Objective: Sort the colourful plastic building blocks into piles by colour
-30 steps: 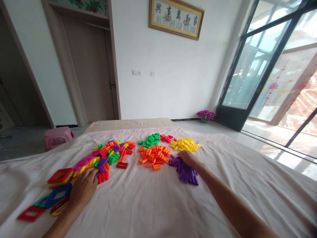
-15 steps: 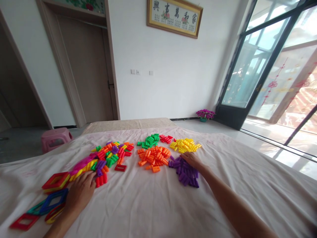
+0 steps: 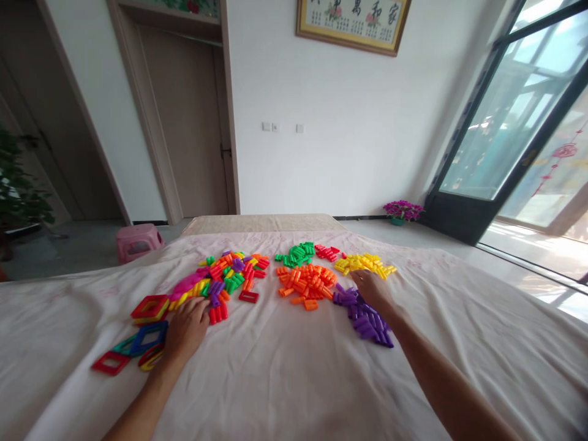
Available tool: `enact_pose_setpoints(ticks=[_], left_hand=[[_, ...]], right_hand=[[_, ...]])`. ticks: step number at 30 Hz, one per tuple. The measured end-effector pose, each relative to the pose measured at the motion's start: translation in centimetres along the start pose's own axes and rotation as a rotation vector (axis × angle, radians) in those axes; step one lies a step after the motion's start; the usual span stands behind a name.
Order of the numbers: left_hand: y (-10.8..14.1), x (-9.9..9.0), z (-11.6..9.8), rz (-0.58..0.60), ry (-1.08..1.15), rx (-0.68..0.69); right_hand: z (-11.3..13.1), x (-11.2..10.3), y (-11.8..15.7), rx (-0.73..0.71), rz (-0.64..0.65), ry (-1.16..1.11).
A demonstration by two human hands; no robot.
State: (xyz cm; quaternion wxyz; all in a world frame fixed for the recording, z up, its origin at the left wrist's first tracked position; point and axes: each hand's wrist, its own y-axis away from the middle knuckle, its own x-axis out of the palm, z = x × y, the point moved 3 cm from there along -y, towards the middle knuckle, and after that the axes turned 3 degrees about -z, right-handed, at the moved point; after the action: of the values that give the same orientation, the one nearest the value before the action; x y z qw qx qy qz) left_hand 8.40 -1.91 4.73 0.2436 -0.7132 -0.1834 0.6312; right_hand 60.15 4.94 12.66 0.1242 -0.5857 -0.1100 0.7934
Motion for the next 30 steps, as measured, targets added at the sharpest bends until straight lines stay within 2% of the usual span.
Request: enact_pose_setpoints(ticks=[2, 4, 5, 7, 9, 11, 14, 17, 22, 30], left_hand=[[0.0, -0.2, -0.1, -0.001, -0.001, 0.003], [0.0, -0.2, -0.2, -0.001, 0.009, 0.012], [0.0, -0.1, -0.2, 0.001, 0.019, 0.014], [0.1, 0.1, -0.1, 0.006, 0.040, 0.014], [0.2, 0.2, 0.0, 0.014, 0.063, 0.008], [0.3, 0.2, 0.1, 0.022, 0.092, 0.005], [0.4, 0.1, 0.1, 0.029, 0.153, 0.016], [0.4, 0.1, 0.1, 0.031, 0.209, 0.016], [0.2, 0.2, -0.1, 0.033, 0.232, 0.014], [0.2, -1.1, -0.9, 0.009, 0.152, -0.022]], right_hand=[[5.3, 0.8, 1.4, -0.154, 0.020, -0.136], [11.0, 2.2, 3.4, -0.300, 0.145, -0.237], [13.8, 3.1, 4.5, -0.358, 0.209, -0.261], [18.6, 4.7, 6.1, -0.423, 0.248, -0.279], [22.3, 6.5, 6.7, -0.463, 0.272, -0.243], [24.7, 8.3, 6.5, -0.429, 0.260, -0.168], [26.4, 10.7, 5.8, -0.357, 0.234, -0.051], [26.7, 11.9, 6.0, -0.398, 0.179, -0.031], [26.3, 11.7, 7.1, -0.545, 0.130, -0.133], [26.6, 12.1, 6.3, -0.454, 0.023, -0.078]])
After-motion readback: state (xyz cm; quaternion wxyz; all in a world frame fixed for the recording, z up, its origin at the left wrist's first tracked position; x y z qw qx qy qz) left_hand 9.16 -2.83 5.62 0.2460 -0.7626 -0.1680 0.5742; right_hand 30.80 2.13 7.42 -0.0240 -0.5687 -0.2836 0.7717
